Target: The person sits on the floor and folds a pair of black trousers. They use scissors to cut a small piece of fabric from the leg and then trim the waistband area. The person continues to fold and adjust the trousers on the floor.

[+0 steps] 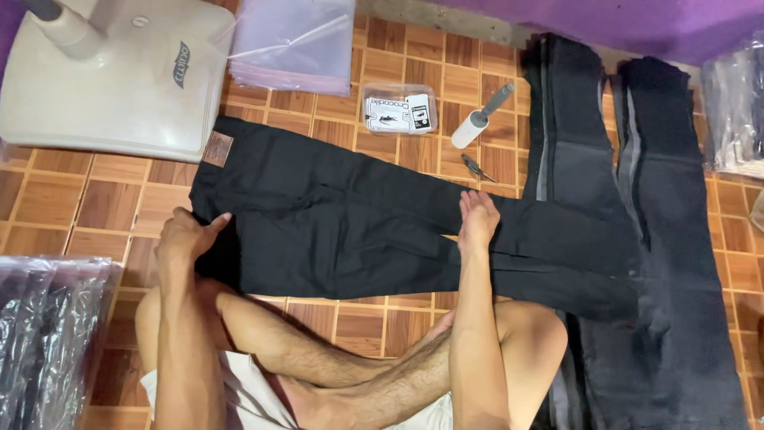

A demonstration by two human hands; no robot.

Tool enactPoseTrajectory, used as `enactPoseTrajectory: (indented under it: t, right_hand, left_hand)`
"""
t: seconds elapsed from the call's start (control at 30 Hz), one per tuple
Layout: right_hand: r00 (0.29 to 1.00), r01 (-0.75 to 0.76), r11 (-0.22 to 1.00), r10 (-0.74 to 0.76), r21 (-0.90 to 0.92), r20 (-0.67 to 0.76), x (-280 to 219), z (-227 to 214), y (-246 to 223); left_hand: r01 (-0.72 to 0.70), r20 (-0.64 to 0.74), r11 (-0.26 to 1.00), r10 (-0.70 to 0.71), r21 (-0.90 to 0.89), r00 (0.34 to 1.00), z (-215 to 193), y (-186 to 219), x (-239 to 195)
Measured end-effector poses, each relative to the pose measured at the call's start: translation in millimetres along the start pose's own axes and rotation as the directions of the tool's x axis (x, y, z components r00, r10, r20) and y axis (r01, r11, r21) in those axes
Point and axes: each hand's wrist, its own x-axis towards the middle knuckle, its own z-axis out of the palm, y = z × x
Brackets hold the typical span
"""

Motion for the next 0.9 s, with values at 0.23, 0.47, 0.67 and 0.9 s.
enactPoseTrajectory:
  t: [0.23, 0.47, 0.67, 0.9]
  right_hand:
    - [0.986, 0.034, 0.813, 0.066, -0.581, 0.151, -3.5, -4.3, 24.7]
    - [0.859, 0.444, 0.241, 0.160, -0.863, 0.487, -33.1, 1.4, 13.1]
    - [0.843, 0.469, 0.155, 0.216, -0.870, 0.493, -22.4, -0.4, 20.1]
    - [0.645, 0.498, 0.574, 0.256, -0.650, 0.720, -70.8, 28.9, -23.8]
  left_hand:
    - [0.006, -0.206, 0.997, -0.022, -0.080, 0.978, 25.1, 5.4, 29.8]
    - [-0.098, -0.293, 0.925, -0.014, -0.366, 0.956, 11.8, 45.3, 14.0]
    - [-0.358, -0.457, 0.915, 0.242, -0.187, 0.856, -35.0, 63.3, -33.1]
    - [-0.301, -0.713, 0.949, 0.275, 0.094, 0.645, -110.5, 33.2, -27.0]
